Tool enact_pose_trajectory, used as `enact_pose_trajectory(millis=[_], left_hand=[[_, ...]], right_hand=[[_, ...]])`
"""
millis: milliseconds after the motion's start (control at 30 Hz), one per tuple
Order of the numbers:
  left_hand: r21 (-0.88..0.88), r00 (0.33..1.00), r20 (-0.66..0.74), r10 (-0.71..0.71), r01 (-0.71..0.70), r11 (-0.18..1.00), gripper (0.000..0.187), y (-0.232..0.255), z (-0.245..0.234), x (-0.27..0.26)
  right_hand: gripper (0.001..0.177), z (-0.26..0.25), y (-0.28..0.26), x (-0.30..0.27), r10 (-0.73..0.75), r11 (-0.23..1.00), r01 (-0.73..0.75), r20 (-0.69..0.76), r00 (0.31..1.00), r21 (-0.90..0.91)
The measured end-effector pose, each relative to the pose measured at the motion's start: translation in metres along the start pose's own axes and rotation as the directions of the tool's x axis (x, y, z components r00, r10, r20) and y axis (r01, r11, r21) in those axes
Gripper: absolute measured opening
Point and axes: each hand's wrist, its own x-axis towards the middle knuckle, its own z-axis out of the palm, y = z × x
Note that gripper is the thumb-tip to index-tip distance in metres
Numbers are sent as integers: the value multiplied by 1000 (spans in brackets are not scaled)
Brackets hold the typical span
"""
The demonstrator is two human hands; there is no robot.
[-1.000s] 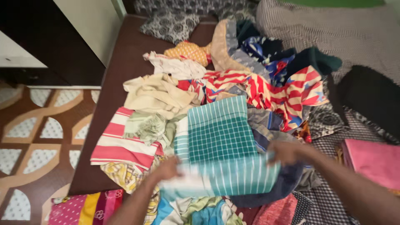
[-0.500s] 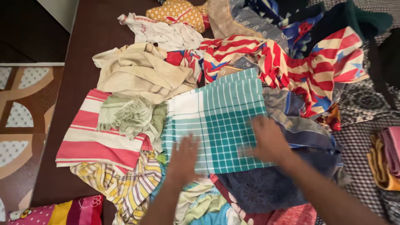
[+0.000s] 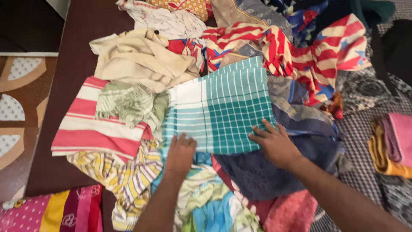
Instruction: The person folds several towels and cloths on a bed. They unfold each item, align the edges, fold it into a compact rectangle, and place it on a growing stack. The items include a yellow floral towel, a pink towel, and a blue-and-white checkered cloth.
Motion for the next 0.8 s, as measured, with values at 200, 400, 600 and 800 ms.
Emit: enact_pose_trajectory(millis=[200, 400, 600, 800], left_hand=[[-11, 959, 261, 112, -113, 994, 25, -8, -52, -21], [-166, 794, 607, -22, 154, 974, 21, 5, -89, -69], [-355, 619, 758, 206, 127, 926, 42, -15, -64, -82], [-225, 744, 656, 132, 26, 974, 33, -44, -61, -7]], right_hand=[[52, -27, -19, -15, -59, 981, 16, 224, 973, 193], [42, -39, -43, -51, -125, 921, -100, 530, 839, 376], [53, -47, -47, -68, -202, 908, -119, 668, 716, 402], [36, -77, -11, -15, -162, 914, -110, 598, 785, 392]])
